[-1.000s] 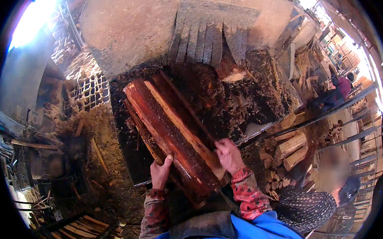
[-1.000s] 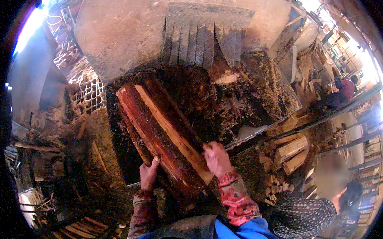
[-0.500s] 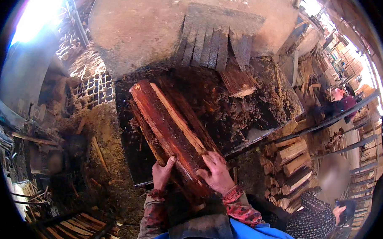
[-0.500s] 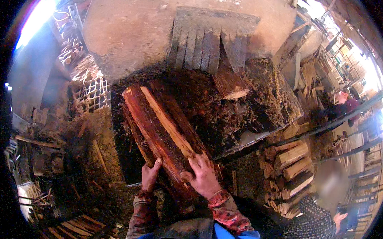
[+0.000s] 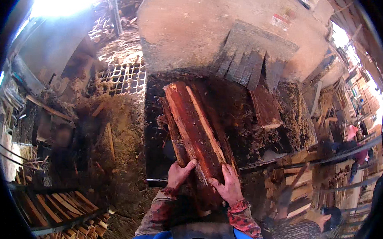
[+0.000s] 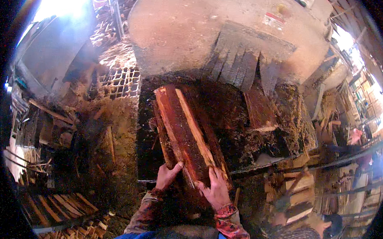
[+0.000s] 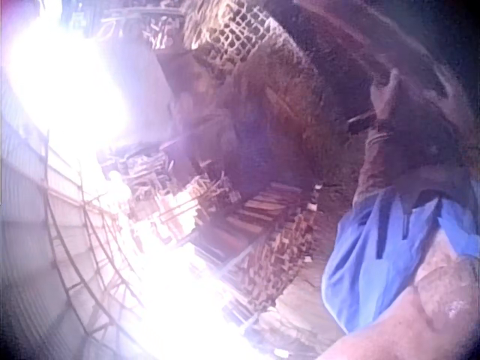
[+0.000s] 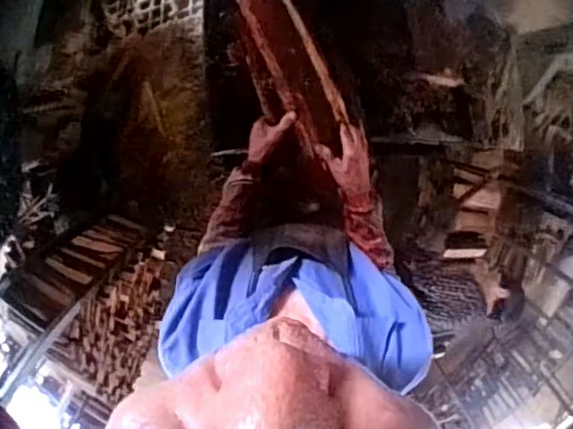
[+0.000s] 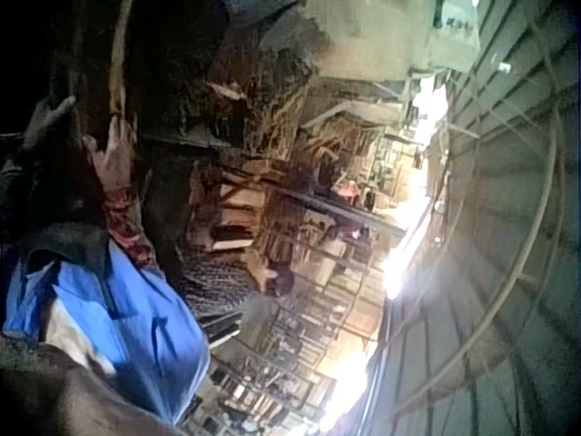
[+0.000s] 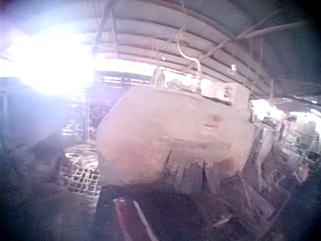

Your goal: The person picks up processed wooden planks from a conveyor belt and stacks them onto a metal rack. The person handles the wood by hand, moving from the conveyor to the rack repeatedly.

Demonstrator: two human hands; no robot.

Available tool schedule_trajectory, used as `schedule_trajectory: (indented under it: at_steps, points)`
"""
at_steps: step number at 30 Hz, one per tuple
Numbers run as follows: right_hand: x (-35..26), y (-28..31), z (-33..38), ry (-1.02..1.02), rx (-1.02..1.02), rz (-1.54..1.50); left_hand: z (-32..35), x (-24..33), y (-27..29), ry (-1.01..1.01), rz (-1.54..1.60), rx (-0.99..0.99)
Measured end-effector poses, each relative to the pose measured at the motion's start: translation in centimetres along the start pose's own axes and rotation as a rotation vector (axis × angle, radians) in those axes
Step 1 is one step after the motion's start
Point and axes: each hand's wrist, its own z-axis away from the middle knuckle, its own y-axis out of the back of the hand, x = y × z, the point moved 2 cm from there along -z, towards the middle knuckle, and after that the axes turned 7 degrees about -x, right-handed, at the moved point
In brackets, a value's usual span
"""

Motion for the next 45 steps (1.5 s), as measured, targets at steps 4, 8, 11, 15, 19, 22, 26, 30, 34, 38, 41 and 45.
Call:
schedule_trajectory:
  at_steps: [4, 8, 11, 15, 19, 22, 26, 30, 34, 38, 41, 45]
  points:
    - [-0.3, 0.1, -0.1, 0.018, 0.004, 0.014, -0.2, -0.9, 0.0, 0.015, -0.036, 0.015]
    - [0.2, -0.1, -0.1, 0.018, 0.016, 0.002, -0.5, -1.9, 0.0, -0.029, -0.063, 0.052]
    - [0.6, 0.0, 0.1, 0.012, 0.014, 0.032, 0.5, 1.1, -0.2, 0.055, -0.042, 0.037]
    - [0.5, 0.6, 0.0, 0.013, 0.007, 0.015, 1.1, 3.1, -0.3, 0.167, -0.111, 0.017]
    - [0.6, 1.9, -0.3, 0.024, 0.073, -0.080, 0.3, 1.0, -0.3, -0.015, -0.029, 0.060]
    - [1.8, 2.7, -0.3, 0.011, 0.177, -0.074, 0.4, 1.5, -0.1, 0.073, -0.091, 0.003]
    - [3.2, 3.2, 0.7, -0.011, 0.185, -0.079, 0.8, 1.8, -0.5, -0.066, -0.053, 0.048]
    - [2.7, 2.5, 0.9, -0.030, 0.163, -0.142, 1.2, 3.1, -0.8, -0.004, -0.012, 0.025]
    - [1.6, 2.5, 0.5, -0.007, 0.172, -0.116, 1.2, 3.0, -0.7, 0.036, -0.018, 0.048]
    - [1.5, 2.7, 0.4, -0.006, 0.180, -0.108, 1.1, 3.0, -0.7, 0.040, -0.019, 0.037]
    - [0.9, 3.3, 0.2, -0.009, 0.180, -0.126, 0.9, 2.7, -0.6, 0.017, -0.021, 0.042]
    - [-0.1, 3.5, 0.2, 0.024, 0.181, -0.127, 0.7, 1.9, -0.4, -0.009, 0.056, 0.011]
